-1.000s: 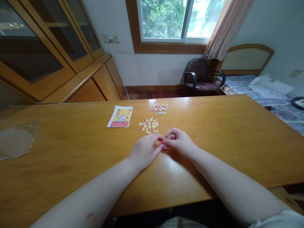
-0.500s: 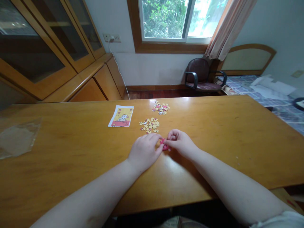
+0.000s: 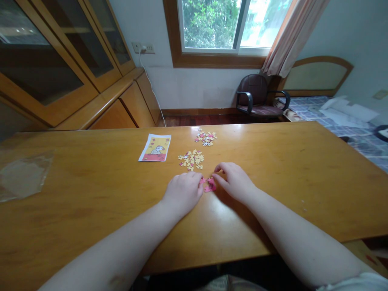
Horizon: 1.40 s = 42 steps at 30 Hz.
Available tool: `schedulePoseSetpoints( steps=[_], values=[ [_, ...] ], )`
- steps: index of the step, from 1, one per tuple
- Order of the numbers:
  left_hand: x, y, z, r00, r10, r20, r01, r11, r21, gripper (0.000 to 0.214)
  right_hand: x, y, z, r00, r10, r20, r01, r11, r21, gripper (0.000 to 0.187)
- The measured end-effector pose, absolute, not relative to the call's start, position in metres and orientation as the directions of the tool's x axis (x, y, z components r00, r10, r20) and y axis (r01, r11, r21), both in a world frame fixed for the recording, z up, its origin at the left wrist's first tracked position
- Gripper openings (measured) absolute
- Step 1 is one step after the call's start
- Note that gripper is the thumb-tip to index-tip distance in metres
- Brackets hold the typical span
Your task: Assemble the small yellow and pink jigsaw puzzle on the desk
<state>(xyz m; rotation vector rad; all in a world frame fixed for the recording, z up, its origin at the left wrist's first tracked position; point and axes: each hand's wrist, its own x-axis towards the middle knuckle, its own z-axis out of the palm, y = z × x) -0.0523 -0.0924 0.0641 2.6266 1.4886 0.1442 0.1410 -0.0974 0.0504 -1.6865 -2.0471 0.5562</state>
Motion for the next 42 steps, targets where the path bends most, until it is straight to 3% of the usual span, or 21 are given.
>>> schedulePoseSetpoints(
  steps=[3, 6, 25, 42],
  values=[
    [-0.051, -0.094, 0.063, 0.521, 0.853, -0.031, 0.851, -0.516, 0.101, 0.019, 0.142, -0.097, 0.047, -0.24, 0.968, 0.077, 0.888, 0.251, -0.385, 0.034],
    [-0.049, -0.096, 0.062, 0.535, 0.841, -0.074, 0.844, -0.529, 0.087, 0.019, 0.14, -0.097, 0.04, -0.28, 0.96, 0.03, 0.904, 0.274, -0.329, 0.044],
    [-0.05, -0.097, 0.06, 0.583, 0.802, -0.133, 0.812, -0.569, 0.13, 0.019, 0.144, -0.095, 0.04, -0.252, 0.966, -0.05, 0.93, 0.228, -0.289, 0.049],
    [-0.048, -0.096, 0.061, 0.534, 0.828, -0.169, 0.845, -0.517, 0.137, 0.016, 0.144, -0.098, 0.042, -0.258, 0.966, -0.029, 0.927, 0.239, -0.29, 0.048]
  ],
)
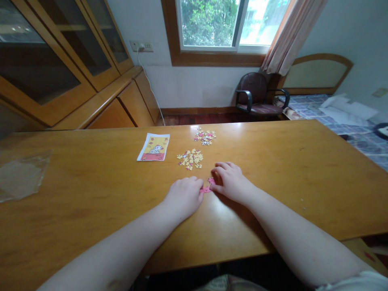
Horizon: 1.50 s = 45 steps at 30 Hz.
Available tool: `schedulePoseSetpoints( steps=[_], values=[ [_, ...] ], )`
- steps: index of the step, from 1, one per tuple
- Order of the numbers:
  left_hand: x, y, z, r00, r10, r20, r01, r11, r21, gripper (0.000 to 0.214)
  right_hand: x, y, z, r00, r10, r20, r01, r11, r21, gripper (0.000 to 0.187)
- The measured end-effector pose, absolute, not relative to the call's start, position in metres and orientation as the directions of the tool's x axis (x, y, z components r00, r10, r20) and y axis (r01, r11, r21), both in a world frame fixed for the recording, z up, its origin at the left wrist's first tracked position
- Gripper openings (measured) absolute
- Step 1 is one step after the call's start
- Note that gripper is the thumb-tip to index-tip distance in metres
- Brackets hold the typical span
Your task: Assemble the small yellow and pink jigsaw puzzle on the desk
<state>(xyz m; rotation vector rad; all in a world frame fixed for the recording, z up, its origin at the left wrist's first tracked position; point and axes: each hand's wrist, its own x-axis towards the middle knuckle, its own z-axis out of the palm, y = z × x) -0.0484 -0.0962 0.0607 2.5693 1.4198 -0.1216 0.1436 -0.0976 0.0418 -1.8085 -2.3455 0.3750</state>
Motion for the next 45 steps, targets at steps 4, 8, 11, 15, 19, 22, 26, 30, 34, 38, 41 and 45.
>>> schedulePoseSetpoints(
  steps=[4, 8, 11, 15, 19, 22, 26, 30, 34, 38, 41, 45],
  values=[
    [-0.049, -0.096, 0.061, 0.53, 0.827, -0.188, 0.848, -0.509, 0.151, 0.014, 0.144, -0.097, 0.041, -0.257, 0.966, -0.034, 0.927, 0.236, -0.293, 0.049],
    [-0.049, -0.095, 0.062, 0.536, 0.822, -0.19, 0.843, -0.511, 0.169, 0.013, 0.145, -0.097, 0.041, -0.259, 0.965, -0.036, 0.925, 0.238, -0.295, 0.048],
    [-0.049, -0.095, 0.063, 0.536, 0.822, -0.192, 0.843, -0.508, 0.177, 0.014, 0.144, -0.098, 0.042, -0.256, 0.966, -0.041, 0.926, 0.233, -0.296, 0.049],
    [-0.049, -0.095, 0.063, 0.544, 0.817, -0.188, 0.837, -0.516, 0.182, 0.014, 0.144, -0.098, 0.043, -0.259, 0.965, -0.045, 0.925, 0.234, -0.301, 0.048],
    [-0.049, -0.095, 0.061, 0.544, 0.819, -0.182, 0.837, -0.514, 0.186, 0.015, 0.144, -0.098, 0.043, -0.262, 0.964, -0.043, 0.922, 0.237, -0.307, 0.046],
    [-0.049, -0.095, 0.061, 0.54, 0.822, -0.183, 0.84, -0.51, 0.185, 0.015, 0.144, -0.097, 0.042, -0.264, 0.964, -0.034, 0.92, 0.242, -0.309, 0.045],
    [-0.049, -0.095, 0.061, 0.545, 0.82, -0.174, 0.836, -0.515, 0.189, 0.017, 0.144, -0.097, 0.041, -0.267, 0.963, -0.029, 0.919, 0.246, -0.308, 0.045],
    [-0.049, -0.095, 0.062, 0.567, 0.812, -0.135, 0.82, -0.541, 0.189, 0.02, 0.145, -0.097, 0.04, -0.268, 0.963, -0.03, 0.92, 0.246, -0.305, 0.046],
    [-0.049, -0.094, 0.061, 0.586, 0.798, -0.138, 0.806, -0.559, 0.193, 0.026, 0.144, -0.097, 0.039, -0.269, 0.962, -0.035, 0.918, 0.245, -0.312, 0.046],
    [-0.049, -0.094, 0.06, 0.599, 0.791, -0.129, 0.796, -0.57, 0.202, 0.027, 0.147, -0.094, 0.045, -0.257, 0.966, -0.02, 0.903, 0.233, -0.36, 0.041],
    [-0.049, -0.094, 0.06, 0.61, 0.779, -0.144, 0.788, -0.577, 0.216, 0.025, 0.159, -0.088, 0.056, -0.119, 0.993, 0.015, 0.92, 0.116, -0.374, 0.027],
    [-0.05, -0.091, 0.06, 0.598, 0.796, -0.095, 0.782, -0.555, 0.282, 0.024, 0.18, -0.08, 0.068, 0.077, 0.997, 0.018, 0.959, -0.069, -0.275, 0.025]
  ],
)
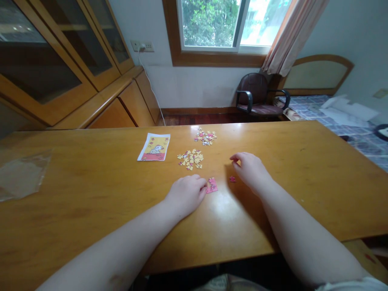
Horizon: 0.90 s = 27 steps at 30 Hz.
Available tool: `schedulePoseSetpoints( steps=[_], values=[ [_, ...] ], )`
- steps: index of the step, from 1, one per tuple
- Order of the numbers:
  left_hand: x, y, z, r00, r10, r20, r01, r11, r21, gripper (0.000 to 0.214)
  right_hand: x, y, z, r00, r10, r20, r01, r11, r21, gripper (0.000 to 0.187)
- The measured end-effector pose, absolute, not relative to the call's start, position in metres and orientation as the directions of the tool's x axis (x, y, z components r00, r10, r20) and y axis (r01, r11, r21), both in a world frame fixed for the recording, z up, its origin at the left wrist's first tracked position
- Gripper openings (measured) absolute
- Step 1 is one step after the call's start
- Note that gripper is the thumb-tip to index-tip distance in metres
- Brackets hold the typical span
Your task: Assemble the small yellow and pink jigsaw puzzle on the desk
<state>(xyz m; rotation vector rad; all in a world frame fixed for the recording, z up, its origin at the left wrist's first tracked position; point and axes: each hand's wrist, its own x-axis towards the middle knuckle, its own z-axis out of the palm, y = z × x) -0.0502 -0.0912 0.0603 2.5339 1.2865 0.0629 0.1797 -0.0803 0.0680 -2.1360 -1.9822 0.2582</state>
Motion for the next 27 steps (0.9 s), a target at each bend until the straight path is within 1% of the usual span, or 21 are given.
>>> schedulePoseSetpoints(
  steps=[2, 4, 6, 8, 11, 14, 18, 21, 25, 27],
  values=[
    [-0.051, -0.088, 0.061, 0.565, 0.822, -0.068, 0.793, -0.519, 0.317, 0.023, 0.186, -0.08, 0.069, 0.087, 0.995, -0.053, 0.961, -0.098, -0.258, 0.022],
    [-0.053, -0.085, 0.061, 0.53, 0.847, -0.047, 0.804, -0.484, 0.347, 0.022, 0.189, -0.081, 0.068, 0.066, 0.985, -0.16, 0.963, -0.105, -0.248, 0.017],
    [-0.055, -0.081, 0.061, 0.505, 0.862, -0.025, 0.806, -0.461, 0.371, 0.022, 0.188, -0.083, 0.066, 0.03, 0.968, -0.248, 0.97, -0.087, -0.225, 0.017],
    [-0.057, -0.077, 0.06, 0.487, 0.873, -0.009, 0.806, -0.445, 0.389, 0.022, 0.186, -0.084, 0.064, 0.005, 0.956, -0.292, 0.979, -0.064, -0.193, 0.015],
    [-0.058, -0.074, 0.059, 0.462, 0.887, -0.007, 0.812, -0.42, 0.406, 0.021, 0.183, -0.084, 0.064, -0.01, 0.946, -0.324, 0.984, -0.049, -0.172, 0.013],
    [-0.058, -0.074, 0.059, 0.449, 0.894, -0.015, 0.816, -0.403, 0.414, 0.02, 0.181, -0.086, 0.063, -0.053, 0.945, -0.323, 0.984, -0.006, -0.181, 0.013],
    [-0.058, -0.073, 0.059, 0.45, 0.893, -0.021, 0.811, -0.399, 0.427, 0.021, 0.178, -0.09, 0.062, -0.145, 0.946, -0.291, 0.971, 0.079, -0.227, 0.013],
    [-0.057, -0.074, 0.058, 0.455, 0.89, -0.026, 0.81, -0.402, 0.427, 0.021, 0.175, -0.093, 0.063, -0.193, 0.939, -0.286, 0.955, 0.114, -0.273, 0.013],
    [-0.057, -0.074, 0.06, 0.458, 0.888, -0.046, 0.817, -0.401, 0.415, 0.022, 0.171, -0.095, 0.067, -0.187, 0.928, -0.324, 0.944, 0.078, -0.321, 0.012],
    [-0.058, -0.072, 0.062, 0.456, 0.888, -0.064, 0.834, -0.401, 0.38, 0.022, 0.17, -0.096, 0.069, -0.171, 0.919, -0.355, 0.942, 0.047, -0.332, 0.011]
  ],
)
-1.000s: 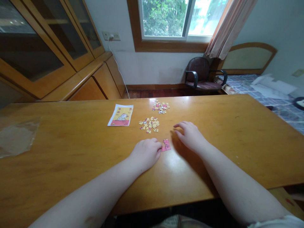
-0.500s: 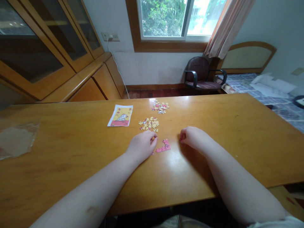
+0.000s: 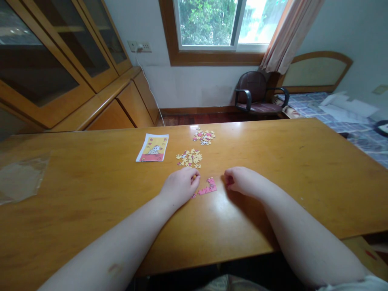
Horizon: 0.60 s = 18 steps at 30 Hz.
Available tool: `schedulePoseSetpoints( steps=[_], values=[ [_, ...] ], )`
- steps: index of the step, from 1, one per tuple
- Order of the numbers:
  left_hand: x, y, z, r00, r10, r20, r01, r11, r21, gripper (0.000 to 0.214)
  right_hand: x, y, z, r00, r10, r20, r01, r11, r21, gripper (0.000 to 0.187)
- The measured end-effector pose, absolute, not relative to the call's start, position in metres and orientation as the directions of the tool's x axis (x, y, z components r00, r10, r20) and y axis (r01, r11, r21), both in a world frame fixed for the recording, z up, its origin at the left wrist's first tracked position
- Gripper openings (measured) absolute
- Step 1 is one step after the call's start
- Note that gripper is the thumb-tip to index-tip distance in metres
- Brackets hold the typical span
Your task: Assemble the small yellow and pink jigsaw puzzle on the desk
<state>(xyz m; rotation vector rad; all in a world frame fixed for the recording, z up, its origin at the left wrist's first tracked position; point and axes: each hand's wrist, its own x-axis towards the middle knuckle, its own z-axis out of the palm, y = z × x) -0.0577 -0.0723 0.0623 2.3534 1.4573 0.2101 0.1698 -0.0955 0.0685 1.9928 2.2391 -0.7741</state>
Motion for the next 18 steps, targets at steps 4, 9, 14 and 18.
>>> schedulePoseSetpoints(
  steps=[4, 9, 14, 18],
  values=[
    [-0.065, -0.068, 0.071, 0.414, 0.901, -0.132, 0.897, -0.379, 0.227, 0.022, 0.168, -0.095, 0.069, -0.16, 0.923, -0.349, 0.923, 0.014, -0.385, 0.018],
    [-0.072, -0.071, 0.08, 0.456, 0.862, -0.221, 0.889, -0.428, 0.165, 0.028, 0.163, -0.094, 0.069, -0.158, 0.951, -0.265, 0.879, 0.013, -0.476, 0.018],
    [-0.069, -0.076, 0.079, 0.559, 0.795, -0.236, 0.828, -0.523, 0.202, 0.026, 0.156, -0.093, 0.069, -0.21, 0.959, -0.189, 0.801, 0.058, -0.596, 0.015],
    [-0.065, -0.076, 0.078, 0.575, 0.806, -0.137, 0.767, -0.473, 0.435, 0.023, 0.149, -0.095, 0.063, -0.322, 0.943, -0.077, 0.677, 0.173, -0.715, 0.018]
  ],
)
